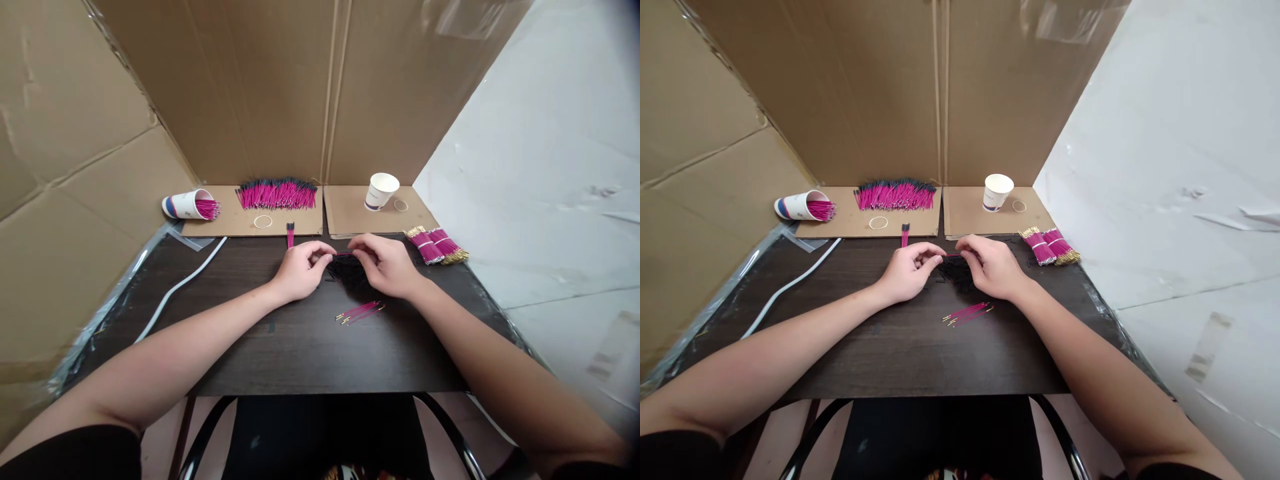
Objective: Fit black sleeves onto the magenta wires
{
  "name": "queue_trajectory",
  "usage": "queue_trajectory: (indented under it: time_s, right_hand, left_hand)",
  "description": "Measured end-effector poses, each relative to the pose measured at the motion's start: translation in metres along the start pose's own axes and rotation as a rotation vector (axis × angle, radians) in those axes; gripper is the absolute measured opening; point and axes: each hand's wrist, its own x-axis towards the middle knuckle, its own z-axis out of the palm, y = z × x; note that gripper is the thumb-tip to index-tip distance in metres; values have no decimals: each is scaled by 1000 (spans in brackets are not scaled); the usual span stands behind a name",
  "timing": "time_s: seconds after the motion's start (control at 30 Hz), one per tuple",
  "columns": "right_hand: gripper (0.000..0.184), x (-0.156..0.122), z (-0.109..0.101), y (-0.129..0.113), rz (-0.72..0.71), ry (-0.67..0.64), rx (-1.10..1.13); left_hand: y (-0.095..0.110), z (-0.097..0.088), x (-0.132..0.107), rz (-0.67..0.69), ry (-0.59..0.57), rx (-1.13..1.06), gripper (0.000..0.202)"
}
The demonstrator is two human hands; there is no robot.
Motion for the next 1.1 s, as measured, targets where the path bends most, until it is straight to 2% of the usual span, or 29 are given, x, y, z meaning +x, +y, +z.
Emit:
queue_trajectory:
  time_s: [0.6, 0.9, 1.1]
  right_hand:
    - [13, -1, 2, -1, 5, -7, 21]
    - [10, 1, 3, -7, 89, 116, 92]
    - [9, 0, 4, -7, 91, 105, 111]
  left_hand:
    - [5, -1, -1, 3, 15, 10, 17]
    - [6, 0, 1, -99, 56, -135, 31]
    - [5, 0, 3, -94, 42, -200, 30]
